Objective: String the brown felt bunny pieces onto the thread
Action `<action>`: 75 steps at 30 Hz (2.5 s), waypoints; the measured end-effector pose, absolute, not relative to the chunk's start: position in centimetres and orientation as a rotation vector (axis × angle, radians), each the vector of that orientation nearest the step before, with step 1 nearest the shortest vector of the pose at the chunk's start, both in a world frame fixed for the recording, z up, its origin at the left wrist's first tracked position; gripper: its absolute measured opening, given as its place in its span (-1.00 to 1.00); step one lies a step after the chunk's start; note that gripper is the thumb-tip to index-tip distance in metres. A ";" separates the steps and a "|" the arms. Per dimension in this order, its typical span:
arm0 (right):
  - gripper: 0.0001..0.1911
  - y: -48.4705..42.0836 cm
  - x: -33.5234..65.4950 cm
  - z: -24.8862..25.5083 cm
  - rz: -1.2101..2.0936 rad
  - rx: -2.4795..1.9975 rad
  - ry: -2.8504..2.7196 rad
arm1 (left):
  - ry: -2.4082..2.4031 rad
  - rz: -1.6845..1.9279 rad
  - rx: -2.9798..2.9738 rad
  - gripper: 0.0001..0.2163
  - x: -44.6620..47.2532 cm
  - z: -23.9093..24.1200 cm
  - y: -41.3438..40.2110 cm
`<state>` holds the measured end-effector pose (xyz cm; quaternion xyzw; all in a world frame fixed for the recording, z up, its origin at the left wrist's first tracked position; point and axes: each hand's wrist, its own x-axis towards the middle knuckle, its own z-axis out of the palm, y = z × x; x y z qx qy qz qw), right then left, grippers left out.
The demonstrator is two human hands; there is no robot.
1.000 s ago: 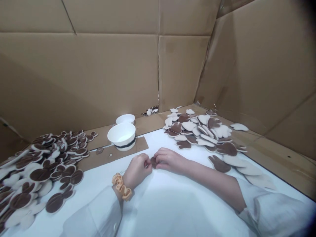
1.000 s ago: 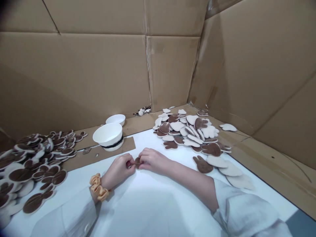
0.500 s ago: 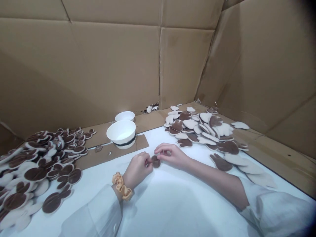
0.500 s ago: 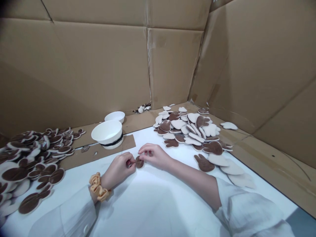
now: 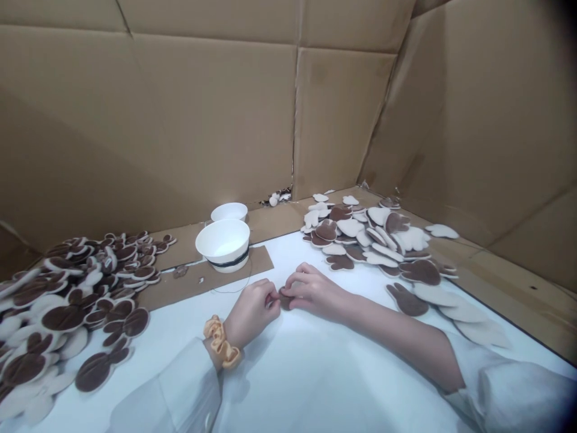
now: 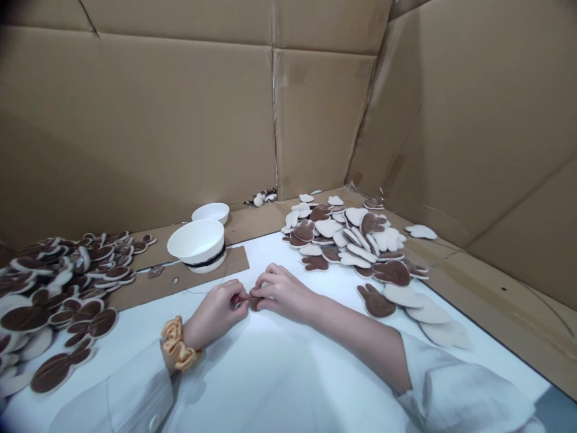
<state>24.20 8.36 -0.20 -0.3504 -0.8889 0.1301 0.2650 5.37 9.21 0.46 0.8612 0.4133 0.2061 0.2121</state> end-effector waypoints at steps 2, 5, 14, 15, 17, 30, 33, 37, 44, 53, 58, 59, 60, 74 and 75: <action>-0.81 8.1 23.9 -0.1 0.357 -0.979 -2.382 | 1.151 0.563 2.396 -0.91 5.3 0.4 9.3; -0.83 7.9 23.6 -0.1 0.420 -1.054 -2.351 | 1.155 0.551 2.408 -0.91 5.3 0.4 9.3; -0.87 8.5 23.6 -0.7 0.493 -1.084 -2.278 | 1.157 0.560 2.409 -0.91 5.3 0.4 9.2; -0.88 8.4 23.6 -0.9 0.516 -1.084 -2.243 | 1.159 0.563 2.415 -0.91 5.4 0.3 9.2; -0.86 8.2 23.6 -1.2 0.572 -1.121 -2.151 | 1.171 0.572 2.432 -0.92 5.4 0.2 9.2; -0.87 8.9 24.9 0.9 0.692 -1.262 -1.799 | 1.225 0.593 2.478 -0.93 5.5 -0.3 9.1; -0.87 8.1 24.3 0.7 0.652 -1.126 -2.009 | 1.205 0.642 2.506 -0.93 5.3 -0.5 9.1; -0.74 7.6 23.9 -0.2 0.645 -1.008 -2.129 | 1.149 0.732 2.564 -0.94 4.9 -1.0 8.9; -0.94 7.3 23.7 -0.7 0.570 -1.009 -2.121 | 1.127 0.678 2.528 -0.94 4.8 -0.7 8.8; -0.83 7.3 23.2 -0.6 0.478 -1.008 -2.305 | 1.117 0.621 2.472 -0.95 5.0 -0.2 8.9; -0.82 7.5 24.0 -0.5 0.446 -1.018 -2.390 | 1.119 0.607 2.471 -0.95 4.9 -0.2 9.0; -0.82 7.4 24.1 -0.5 0.448 -1.039 -2.388 | 1.119 0.607 2.470 -0.95 4.9 -0.2 9.0; -0.82 7.3 24.1 -0.5 0.448 -1.061 -2.382 | 1.120 0.609 2.470 -0.95 4.9 -0.3 8.9; -0.83 7.0 23.5 -0.3 0.455 -1.196 -2.347 | 1.127 0.633 2.486 -0.93 5.1 0.0 8.8; -0.83 7.0 23.5 -0.3 0.464 -1.204 -2.338 | 1.127 0.634 2.485 -0.93 5.1 -0.1 8.8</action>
